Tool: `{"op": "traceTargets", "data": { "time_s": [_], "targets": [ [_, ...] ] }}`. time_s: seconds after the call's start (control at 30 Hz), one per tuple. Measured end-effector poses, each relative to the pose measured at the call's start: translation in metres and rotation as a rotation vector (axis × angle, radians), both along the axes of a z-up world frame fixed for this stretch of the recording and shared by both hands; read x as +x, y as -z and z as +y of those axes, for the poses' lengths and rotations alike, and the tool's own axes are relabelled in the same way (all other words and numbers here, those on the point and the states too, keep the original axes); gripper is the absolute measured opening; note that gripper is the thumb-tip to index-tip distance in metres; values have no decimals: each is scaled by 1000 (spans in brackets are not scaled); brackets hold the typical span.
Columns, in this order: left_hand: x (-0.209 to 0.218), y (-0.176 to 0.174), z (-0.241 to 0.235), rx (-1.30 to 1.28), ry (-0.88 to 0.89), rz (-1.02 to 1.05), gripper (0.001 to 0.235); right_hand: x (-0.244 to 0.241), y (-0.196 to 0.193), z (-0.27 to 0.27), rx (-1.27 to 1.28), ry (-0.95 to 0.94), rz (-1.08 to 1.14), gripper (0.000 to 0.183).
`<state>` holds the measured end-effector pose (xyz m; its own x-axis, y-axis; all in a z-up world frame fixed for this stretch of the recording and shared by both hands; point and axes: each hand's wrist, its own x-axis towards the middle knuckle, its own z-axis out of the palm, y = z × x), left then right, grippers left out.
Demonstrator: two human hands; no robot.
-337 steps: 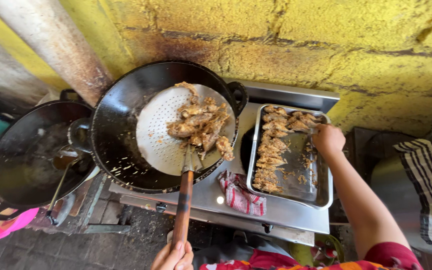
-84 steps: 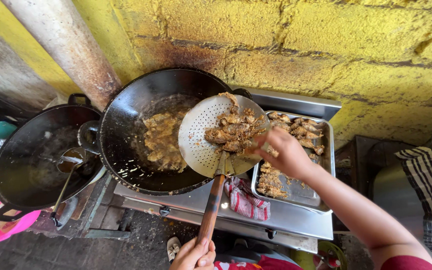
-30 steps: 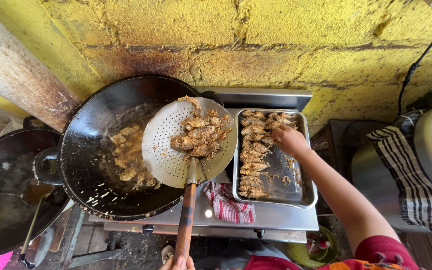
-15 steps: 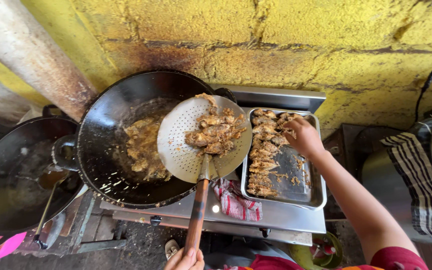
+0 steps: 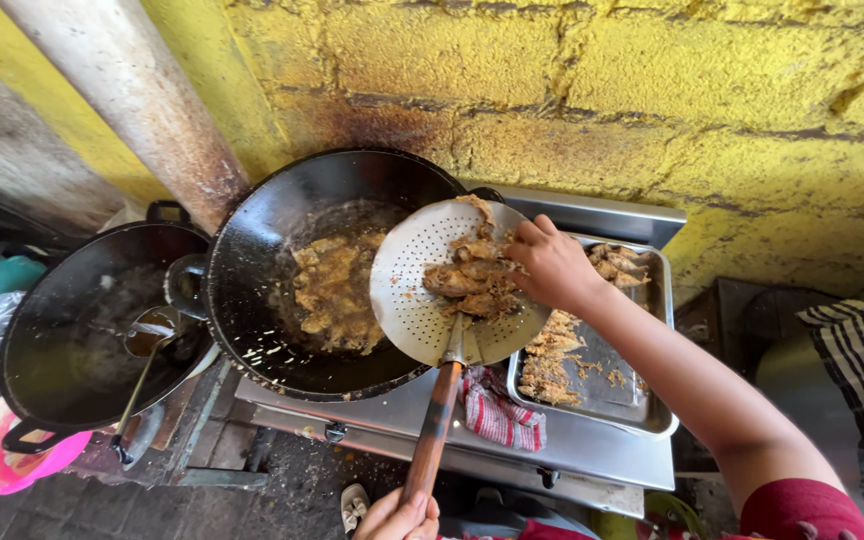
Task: The person fries small fish in a wok, stirs them with a spatula, and transfers the cooked fish to a metal tray using a slotted spoon. The person also adjusts the stove knob and arranges the fried fish on the tray.
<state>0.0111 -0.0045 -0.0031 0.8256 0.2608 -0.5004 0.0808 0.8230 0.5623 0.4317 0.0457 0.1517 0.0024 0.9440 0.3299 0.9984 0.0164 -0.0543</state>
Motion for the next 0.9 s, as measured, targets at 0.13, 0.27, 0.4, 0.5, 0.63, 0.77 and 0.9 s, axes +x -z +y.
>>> {"op": "traceTargets", "data": {
  "time_s": [0.13, 0.27, 0.4, 0.5, 0.63, 0.77, 0.9],
  "targets": [
    [1, -13, 2, 19, 48, -20, 25, -3, 5, 3, -69, 22, -35, 28],
    [1, -23, 1, -23, 48, 33, 26, -10, 2, -5, 40, -47, -121, 28],
    [2, -26, 1, -43, 45, 34, 26, -12, -11, -15, 57, -79, -236, 28],
    [-4, -11, 2, -51, 39, 24, 26, 0, -21, -26, 106, -43, -205, 24],
    [-20, 45, 7, 18, 57, -47, 26, 41, -27, -59, 191, 95, -92, 16],
    [-20, 129, 0, 589, -314, 76, 31, 83, -10, -104, 152, 281, -65, 22],
    [-39, 178, 27, 343, -138, 175, 34, 111, 39, -126, 10, 358, -70, 20]
  ]
}}
